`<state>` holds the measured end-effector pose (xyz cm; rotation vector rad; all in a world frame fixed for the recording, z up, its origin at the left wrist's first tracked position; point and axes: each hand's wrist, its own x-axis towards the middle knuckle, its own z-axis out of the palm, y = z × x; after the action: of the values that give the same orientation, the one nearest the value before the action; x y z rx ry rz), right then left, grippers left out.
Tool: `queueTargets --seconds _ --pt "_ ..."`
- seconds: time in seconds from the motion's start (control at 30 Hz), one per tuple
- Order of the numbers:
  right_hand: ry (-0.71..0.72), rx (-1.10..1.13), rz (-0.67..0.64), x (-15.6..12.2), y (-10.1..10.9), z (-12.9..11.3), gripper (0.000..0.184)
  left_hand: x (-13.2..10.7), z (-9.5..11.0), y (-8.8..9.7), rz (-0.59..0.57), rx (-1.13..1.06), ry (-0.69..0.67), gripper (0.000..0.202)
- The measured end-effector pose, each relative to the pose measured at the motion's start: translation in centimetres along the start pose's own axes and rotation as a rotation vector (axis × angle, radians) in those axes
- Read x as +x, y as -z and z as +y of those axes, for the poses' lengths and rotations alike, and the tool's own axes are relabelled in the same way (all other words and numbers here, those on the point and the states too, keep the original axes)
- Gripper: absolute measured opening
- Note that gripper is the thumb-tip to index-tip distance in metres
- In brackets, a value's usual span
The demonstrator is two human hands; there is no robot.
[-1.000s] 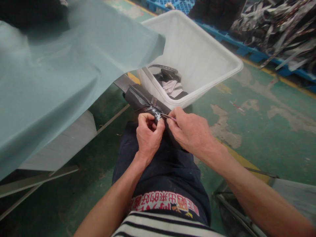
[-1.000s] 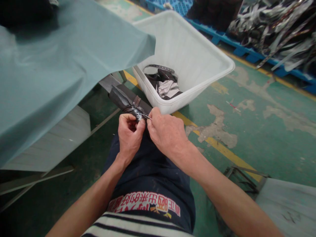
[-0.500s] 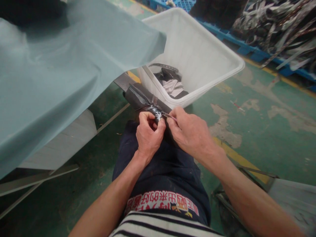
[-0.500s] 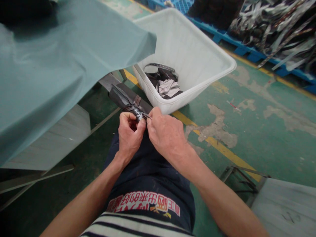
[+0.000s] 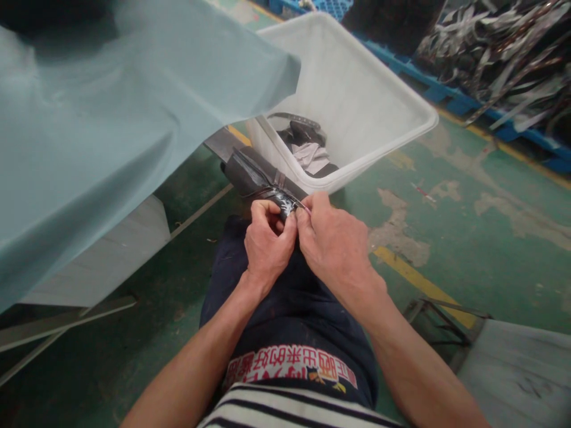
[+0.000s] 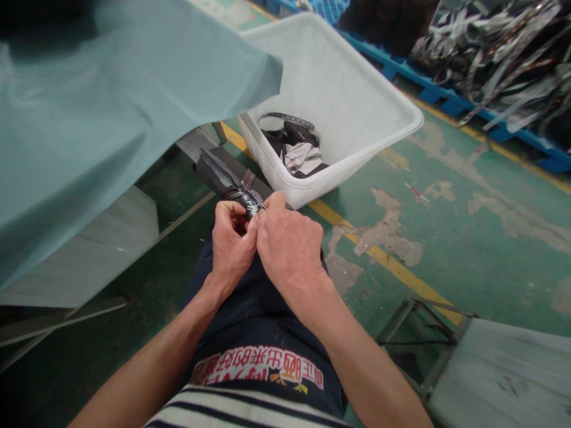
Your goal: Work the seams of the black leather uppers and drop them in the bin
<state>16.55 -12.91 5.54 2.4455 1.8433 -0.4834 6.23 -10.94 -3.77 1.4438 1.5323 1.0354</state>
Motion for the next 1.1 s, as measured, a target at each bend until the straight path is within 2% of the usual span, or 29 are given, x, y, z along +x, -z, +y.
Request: queueTargets --seconds 0.23,0.4,0.63,0.7,0.8,0.87,0.93,1.1 --pt "0.035 -0.047 0.002 1.0 0.8 0.2 0.028 -0.1 -0.1 -0.2 -0.006 -0.016 0.023 0.027" --pt "0.116 0.08 0.031 1.9 0.1 1.2 0.029 0.0 -0.2 -0.4 0.019 -0.064 0.003 0.028" --pt "0.202 0.554 0.205 2.3 -2.4 3.2 0.014 0.0 -0.4 -0.4 0.02 -0.075 -0.021 0.026" --pt "0.159 0.804 0.254 2.7 -3.2 3.6 0.014 0.0 -0.4 -0.4 0.024 -0.075 -0.023 0.025" --pt "0.026 1.269 0.301 3.5 -4.0 3.9 0.024 0.2 -0.4 -0.2 -0.002 -0.084 -0.017 0.025" --pt "0.021 1.4 0.3 3.6 -4.0 4.0 0.028 0.3 -0.5 0.0 -0.023 -0.089 -0.022 0.025" --pt "0.081 1.312 0.282 3.2 -3.5 4.1 0.027 0.3 -0.6 0.1 -0.028 -0.1 -0.036 0.024" --pt "0.176 0.753 0.198 2.5 -1.4 4.9 0.026 0.3 -1.1 0.1 -0.063 -0.207 -0.081 0.026"
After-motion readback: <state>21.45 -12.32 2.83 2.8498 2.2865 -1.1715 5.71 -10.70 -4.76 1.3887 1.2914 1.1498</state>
